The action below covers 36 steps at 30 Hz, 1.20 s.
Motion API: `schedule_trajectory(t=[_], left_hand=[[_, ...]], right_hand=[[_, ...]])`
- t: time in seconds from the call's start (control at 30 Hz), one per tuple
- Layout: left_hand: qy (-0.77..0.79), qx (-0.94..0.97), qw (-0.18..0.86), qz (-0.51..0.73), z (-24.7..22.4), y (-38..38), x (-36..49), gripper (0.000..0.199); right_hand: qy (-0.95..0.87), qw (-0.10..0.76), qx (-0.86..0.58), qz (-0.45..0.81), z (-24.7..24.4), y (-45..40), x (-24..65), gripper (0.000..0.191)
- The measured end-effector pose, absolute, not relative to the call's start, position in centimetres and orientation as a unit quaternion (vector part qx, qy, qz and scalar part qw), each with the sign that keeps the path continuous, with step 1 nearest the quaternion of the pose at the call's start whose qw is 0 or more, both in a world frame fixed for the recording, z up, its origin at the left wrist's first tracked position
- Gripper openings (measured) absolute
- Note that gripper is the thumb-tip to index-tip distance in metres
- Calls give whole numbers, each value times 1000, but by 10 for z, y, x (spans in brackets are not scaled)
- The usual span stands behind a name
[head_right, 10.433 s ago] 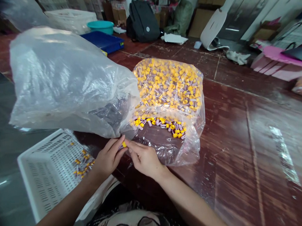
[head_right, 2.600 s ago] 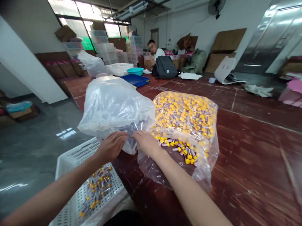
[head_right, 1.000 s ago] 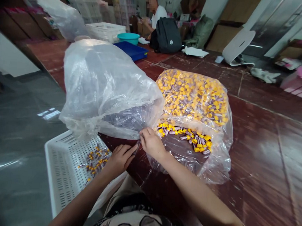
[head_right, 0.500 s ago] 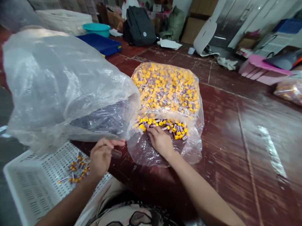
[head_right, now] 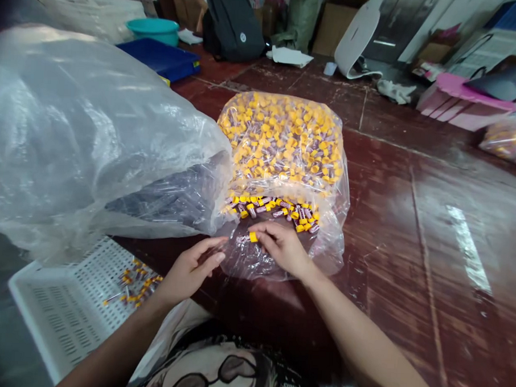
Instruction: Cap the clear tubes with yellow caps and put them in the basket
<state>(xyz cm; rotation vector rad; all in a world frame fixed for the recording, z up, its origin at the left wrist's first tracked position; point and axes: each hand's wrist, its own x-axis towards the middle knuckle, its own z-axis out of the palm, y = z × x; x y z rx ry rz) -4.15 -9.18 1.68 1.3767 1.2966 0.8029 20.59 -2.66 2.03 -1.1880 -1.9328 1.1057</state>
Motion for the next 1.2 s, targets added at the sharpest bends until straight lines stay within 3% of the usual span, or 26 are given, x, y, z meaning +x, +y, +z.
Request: schedule_trajectory(t=[0.2,0.33,0.43,0.57,0.7,0.8,0.9,1.07,1.2], left_hand=[[504,629,480,347,24,-82,-19,35],[548,614,436,364,22,-90,-11,28],[575,628,360,381,23,-95,-5,23],[573,665,265,400,19,-112,-23,25],[668,636,87,376,-27,-166,-91,30],[752,612,2,246,-76,-215,-147,23],[759,628,-79,155,-93,-231,-168,26],[613,711,-187,290,-28,-143,-128,46],[547,806,-162,157,33,-48,-104,36]], right_hand=[[-705,349,-450,422,35,-51,189,20],[-735,339,-468,354,33,-69,179,31],[-755,327,-457,338,33,-84,169,44],[-763,287,-402,417,31,-79,163,49],[-778,280,-478,297,16,-36,175,41],[-765,207,-584,176,2,1,181,37],[-785,88,-606,94,-4,22,171,37],[-823,-8,-566,50,4,22,151,29],[-816,24,-575,62,19,10,161,20]])
